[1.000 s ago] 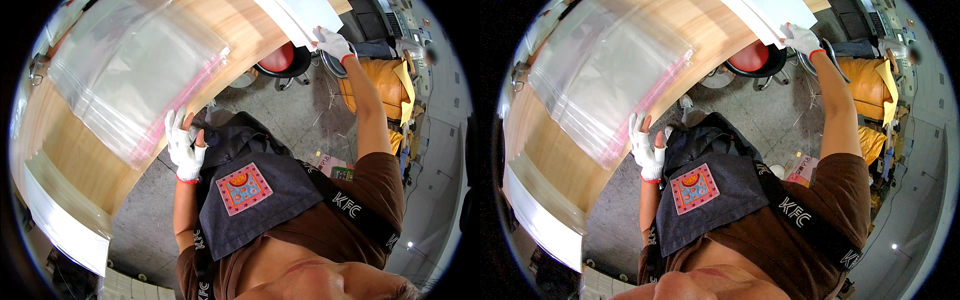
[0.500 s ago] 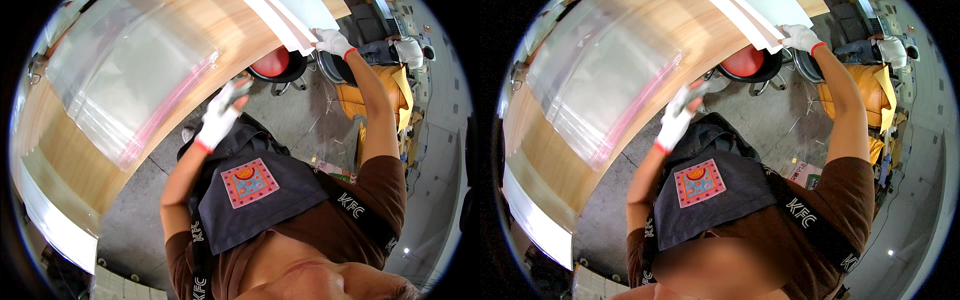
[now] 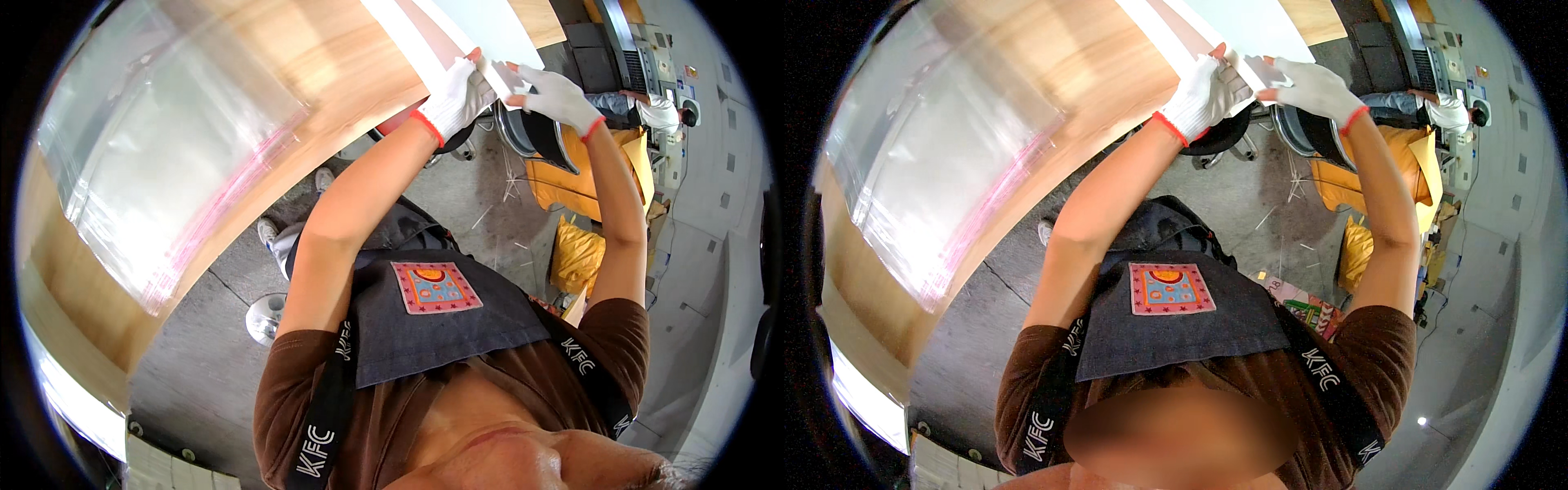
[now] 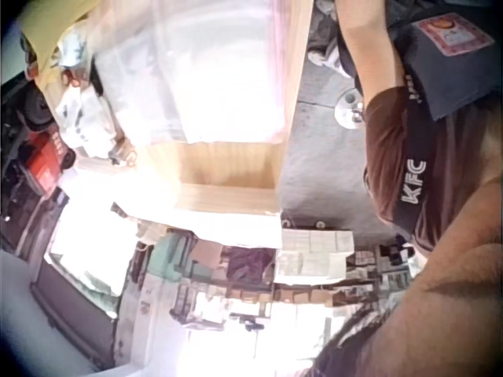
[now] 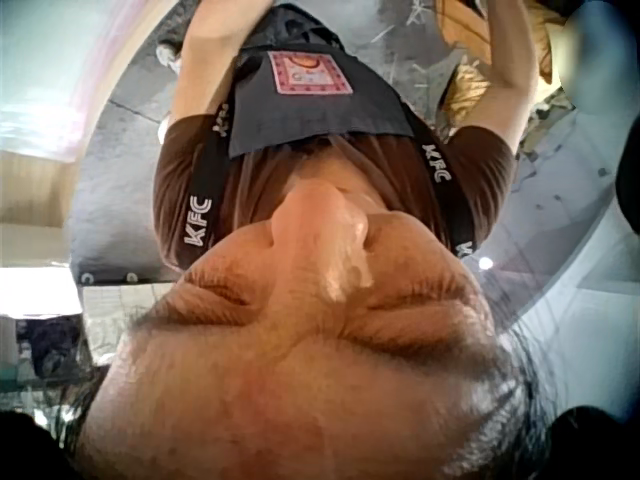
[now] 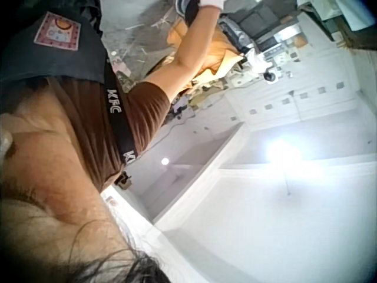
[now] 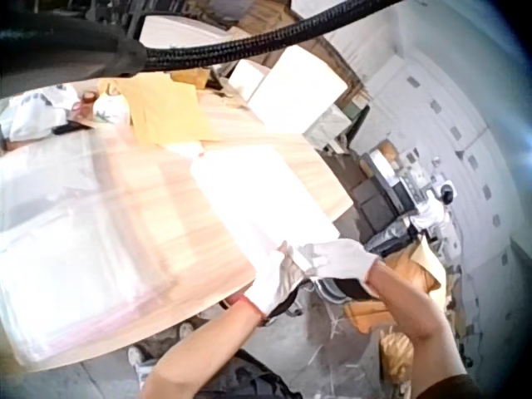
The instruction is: The person repeatedly picks up white sheets and inserts them into clear plastic sleeves on a table. They seal the sleeves and place the packaged items aside. The process is repeated for multiple sheets.
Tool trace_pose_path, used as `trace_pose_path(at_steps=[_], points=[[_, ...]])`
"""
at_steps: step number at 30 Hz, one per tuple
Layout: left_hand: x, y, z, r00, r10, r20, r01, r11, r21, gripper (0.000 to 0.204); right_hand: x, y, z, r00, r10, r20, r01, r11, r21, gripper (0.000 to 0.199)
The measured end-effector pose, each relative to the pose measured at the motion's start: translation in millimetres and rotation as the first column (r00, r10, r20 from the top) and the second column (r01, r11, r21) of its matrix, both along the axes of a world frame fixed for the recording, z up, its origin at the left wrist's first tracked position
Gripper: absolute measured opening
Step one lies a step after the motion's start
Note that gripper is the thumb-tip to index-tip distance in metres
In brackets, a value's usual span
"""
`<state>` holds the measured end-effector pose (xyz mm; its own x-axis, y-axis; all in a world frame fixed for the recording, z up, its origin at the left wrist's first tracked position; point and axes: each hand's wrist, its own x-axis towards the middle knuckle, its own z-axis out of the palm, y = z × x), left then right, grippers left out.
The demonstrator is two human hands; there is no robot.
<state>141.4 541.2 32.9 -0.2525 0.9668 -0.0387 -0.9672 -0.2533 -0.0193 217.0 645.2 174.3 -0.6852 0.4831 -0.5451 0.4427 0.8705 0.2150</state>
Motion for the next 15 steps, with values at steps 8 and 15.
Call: trace_pose_path(at_steps=[8, 15], points=[[-5.7, 17.8, 12.5, 0.998, -0.047, 0.049, 0.040, 0.991, 0.129, 0.015, 31.5, 13.1, 2.0, 0.891, 0.262, -0.371, -0.241, 0.965, 0.102, 0.059], [-15.2, 8.3, 1.7, 0.996, 0.049, 0.070, -0.061, 0.982, 0.181, 0.027, 0.0, -8.4, 22.2, 0.917, 0.274, -0.289, -0.247, 0.961, 0.128, 0.052]])
